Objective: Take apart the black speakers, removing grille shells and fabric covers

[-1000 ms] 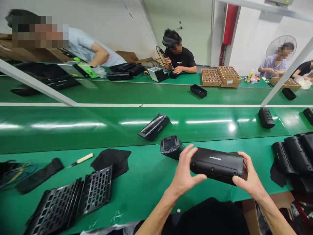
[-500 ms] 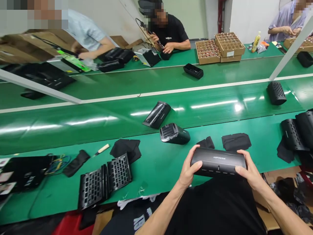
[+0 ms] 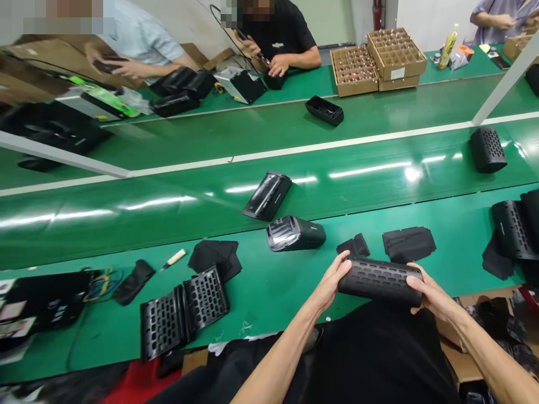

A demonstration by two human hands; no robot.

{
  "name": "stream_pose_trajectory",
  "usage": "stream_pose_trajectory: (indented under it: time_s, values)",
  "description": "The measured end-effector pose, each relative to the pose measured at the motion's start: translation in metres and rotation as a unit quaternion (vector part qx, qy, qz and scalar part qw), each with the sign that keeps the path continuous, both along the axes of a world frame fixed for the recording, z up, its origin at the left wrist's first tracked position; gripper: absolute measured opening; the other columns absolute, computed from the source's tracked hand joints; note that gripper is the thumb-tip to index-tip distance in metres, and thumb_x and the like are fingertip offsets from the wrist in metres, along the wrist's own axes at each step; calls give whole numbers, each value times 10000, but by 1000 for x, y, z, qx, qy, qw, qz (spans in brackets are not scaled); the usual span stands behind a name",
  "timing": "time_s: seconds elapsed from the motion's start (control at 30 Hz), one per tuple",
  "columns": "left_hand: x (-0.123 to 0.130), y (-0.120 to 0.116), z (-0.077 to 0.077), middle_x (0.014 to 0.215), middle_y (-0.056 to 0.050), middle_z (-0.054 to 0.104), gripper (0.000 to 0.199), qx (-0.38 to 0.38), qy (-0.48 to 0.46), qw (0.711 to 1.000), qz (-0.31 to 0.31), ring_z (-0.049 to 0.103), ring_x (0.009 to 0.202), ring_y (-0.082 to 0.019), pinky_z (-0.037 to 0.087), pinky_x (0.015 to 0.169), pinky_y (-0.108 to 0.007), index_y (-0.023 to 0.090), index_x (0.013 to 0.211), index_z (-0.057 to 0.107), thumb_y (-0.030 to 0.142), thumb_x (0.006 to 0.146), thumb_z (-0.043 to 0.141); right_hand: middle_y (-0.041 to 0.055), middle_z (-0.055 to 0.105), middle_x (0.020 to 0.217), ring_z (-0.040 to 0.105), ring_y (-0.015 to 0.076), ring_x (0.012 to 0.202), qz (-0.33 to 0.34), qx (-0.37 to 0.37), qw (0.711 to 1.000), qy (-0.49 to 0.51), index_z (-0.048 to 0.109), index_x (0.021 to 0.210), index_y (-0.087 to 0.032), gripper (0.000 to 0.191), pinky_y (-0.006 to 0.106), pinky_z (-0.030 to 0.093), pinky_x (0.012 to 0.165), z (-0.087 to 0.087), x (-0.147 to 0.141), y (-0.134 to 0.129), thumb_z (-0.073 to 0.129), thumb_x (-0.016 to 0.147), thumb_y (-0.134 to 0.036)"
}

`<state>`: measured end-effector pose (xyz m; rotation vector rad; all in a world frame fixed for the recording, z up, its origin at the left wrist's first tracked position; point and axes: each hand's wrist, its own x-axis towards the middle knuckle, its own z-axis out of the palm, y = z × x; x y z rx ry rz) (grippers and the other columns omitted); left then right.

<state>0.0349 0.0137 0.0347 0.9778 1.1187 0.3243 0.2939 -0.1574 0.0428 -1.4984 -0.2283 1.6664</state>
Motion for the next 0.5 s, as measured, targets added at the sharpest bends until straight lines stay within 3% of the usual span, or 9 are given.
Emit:
stream_pose_trajectory:
  time_s: [0.07,0.13,0.23,0.3,0.4,0.5]
  values:
    - [1,4,-1,1390,-148,692,998,-18,-29,999,-27,620,1327,-334,482,1123,-428,179,1564,460,656,746,775,83,725,1000,746,244,748,26,-26,999,10,533,1325,-245,720,322,628,517,-3,3,3,810,822,-679]
    - [4,8,-4,1354,-141,708,954,-10,-43,998,-34,633,1300,-329,486,1122,-440,172,1541,478,615,751,779,84,740,911,773,272,750,52,-48,997,12,553,1294,-218,675,334,631,544,-7,7,6,742,872,-710]
    - [11,14,-10,1318,-138,719,846,17,-32,999,-13,642,1272,-328,502,1115,-454,166,1455,564,602,761,775,107,772,1090,775,272,932,48,-62,997,-26,617,1292,-225,646,332,646,661,-13,16,12,747,878,-704]
    - [16,20,-13,1332,-146,705,859,0,-20,1000,-9,663,1223,-331,580,989,-447,185,1477,555,622,771,773,107,773,1184,749,258,1015,38,-67,996,-40,673,1254,-226,619,314,637,714,-16,23,19,766,862,-696]
    - [19,31,-13,1387,-181,659,959,-65,-6,997,-36,680,1158,-341,622,700,-371,207,1581,459,692,804,742,87,787,978,727,219,792,42,-70,997,-13,716,1150,-188,588,300,615,614,-16,30,34,775,851,-691]
    - [20,42,-13,1449,-186,618,1092,-88,-29,993,-67,686,1118,-314,591,623,-294,239,1652,367,662,757,827,45,739,765,657,192,597,31,-103,994,24,712,1100,-175,551,303,594,492,-11,33,49,801,836,-650]
